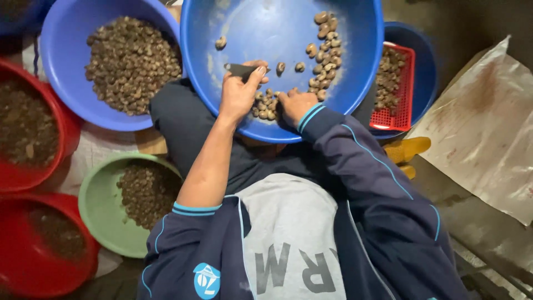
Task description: The person is manually processing cashew nuts using a small knife to remove the shells or skins.
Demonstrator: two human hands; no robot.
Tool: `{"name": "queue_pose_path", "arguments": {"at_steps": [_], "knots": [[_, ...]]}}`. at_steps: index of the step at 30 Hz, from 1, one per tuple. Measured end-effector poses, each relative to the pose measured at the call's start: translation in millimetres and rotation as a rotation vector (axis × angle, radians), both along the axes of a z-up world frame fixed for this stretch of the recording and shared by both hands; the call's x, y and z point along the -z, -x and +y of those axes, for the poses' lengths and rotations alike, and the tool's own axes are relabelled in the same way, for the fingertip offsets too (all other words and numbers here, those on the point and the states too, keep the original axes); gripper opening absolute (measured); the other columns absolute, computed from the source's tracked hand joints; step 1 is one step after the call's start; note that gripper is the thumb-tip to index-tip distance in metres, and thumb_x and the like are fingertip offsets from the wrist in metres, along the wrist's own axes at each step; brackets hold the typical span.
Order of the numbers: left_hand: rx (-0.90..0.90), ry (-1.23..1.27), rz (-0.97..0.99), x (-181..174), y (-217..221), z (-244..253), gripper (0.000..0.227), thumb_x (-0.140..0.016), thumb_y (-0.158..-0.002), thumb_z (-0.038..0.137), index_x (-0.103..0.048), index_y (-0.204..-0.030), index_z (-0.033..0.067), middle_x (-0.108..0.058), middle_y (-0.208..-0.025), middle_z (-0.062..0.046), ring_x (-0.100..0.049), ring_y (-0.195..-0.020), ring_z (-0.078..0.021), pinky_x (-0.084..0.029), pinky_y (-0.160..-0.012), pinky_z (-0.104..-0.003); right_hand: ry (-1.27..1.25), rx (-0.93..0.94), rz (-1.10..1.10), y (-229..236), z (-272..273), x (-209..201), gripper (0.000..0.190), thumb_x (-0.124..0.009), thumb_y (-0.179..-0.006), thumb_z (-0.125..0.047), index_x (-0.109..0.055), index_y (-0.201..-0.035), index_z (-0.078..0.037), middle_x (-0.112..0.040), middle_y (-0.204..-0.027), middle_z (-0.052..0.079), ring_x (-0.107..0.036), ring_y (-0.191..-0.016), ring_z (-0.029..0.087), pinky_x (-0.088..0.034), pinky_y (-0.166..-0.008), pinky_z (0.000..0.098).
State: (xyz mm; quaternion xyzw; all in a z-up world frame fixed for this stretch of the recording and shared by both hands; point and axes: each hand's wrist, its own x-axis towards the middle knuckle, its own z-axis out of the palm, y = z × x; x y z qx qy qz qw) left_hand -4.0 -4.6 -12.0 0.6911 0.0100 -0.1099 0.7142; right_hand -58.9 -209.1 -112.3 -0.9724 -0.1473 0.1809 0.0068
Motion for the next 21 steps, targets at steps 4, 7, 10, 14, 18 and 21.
{"name": "queue_pose_path", "arguments": {"at_steps": [4, 7, 10, 14, 18, 21], "knots": [[0.005, 0.029, -0.003, -13, 0, -3, 0.017, -0.070, -0.099, 0.016, -0.076, -0.112, 0.0058, -0.078, -0.101, -0.019, -0.078, -0.085, -0.0202, -0.064, -0.072, -0.030, -0.253, 0.126, 0.097, -11, -7, -52, 0.029, -0.066, -0.088, -0.037, -0.061, -0.104, -0.013, -0.070, -0.087, 0.011, -0.075, -0.077, 0.037, -0.059, -0.064, 0.0478], [-0.026, 0.087, 0.016, -18, 1, -6, 0.014, -0.071, -0.098, 0.015, -0.076, -0.110, 0.0075, -0.078, -0.099, -0.015, -0.078, -0.085, -0.0173, -0.065, -0.072, -0.027, -0.808, 0.468, 0.098, -16, -5, -67, 0.028, -0.071, -0.093, -0.033, -0.064, -0.111, -0.014, -0.074, -0.090, 0.013, -0.073, -0.081, 0.036, -0.059, -0.067, 0.0474], [0.003, 0.108, -0.071, -16, 1, -10, 0.016, -0.075, -0.098, 0.017, -0.077, -0.109, 0.0062, -0.078, -0.100, -0.014, -0.074, -0.093, -0.0178, -0.063, -0.077, -0.031, -1.594, 0.924, 0.366, -21, -6, -72, 0.041, -0.076, -0.091, -0.016, -0.056, -0.125, -0.004, -0.071, -0.102, 0.008, -0.073, -0.080, 0.016, -0.069, -0.070, 0.0310], [0.114, 0.169, -0.234, -21, 4, -10, 0.014, -0.073, -0.100, 0.010, -0.077, -0.112, 0.0037, -0.076, -0.109, -0.017, -0.070, -0.110, -0.0239, -0.059, -0.092, -0.043, -1.855, 0.976, 0.413, -20, 0, -92, 0.045, -0.074, -0.092, -0.010, -0.052, -0.130, -0.004, -0.071, -0.110, 0.014, -0.078, -0.089, 0.028, -0.071, -0.078, 0.0401], [0.164, 0.169, -0.295, -23, 5, -13, 0.016, -0.071, -0.101, 0.009, -0.075, -0.113, 0.0008, -0.075, -0.111, -0.017, -0.068, -0.113, -0.0234, -0.055, -0.098, -0.044, -1.873, 0.996, 0.385, -18, 3, -82, 0.043, -0.074, -0.092, -0.009, -0.056, -0.131, -0.006, -0.073, -0.112, 0.013, -0.079, -0.091, 0.027, -0.070, -0.079, 0.0379], [0.143, 0.167, -0.350, -16, 5, -20, 0.015, -0.070, -0.101, 0.007, -0.075, -0.112, -0.0013, -0.075, -0.111, -0.020, -0.068, -0.114, -0.0291, -0.053, -0.099, -0.047, -1.878, 1.039, 0.380, -18, 3, -82, 0.041, -0.073, -0.092, -0.008, -0.057, -0.130, -0.005, -0.074, -0.106, 0.012, -0.079, -0.089, 0.028, -0.070, -0.078, 0.0376]]}}
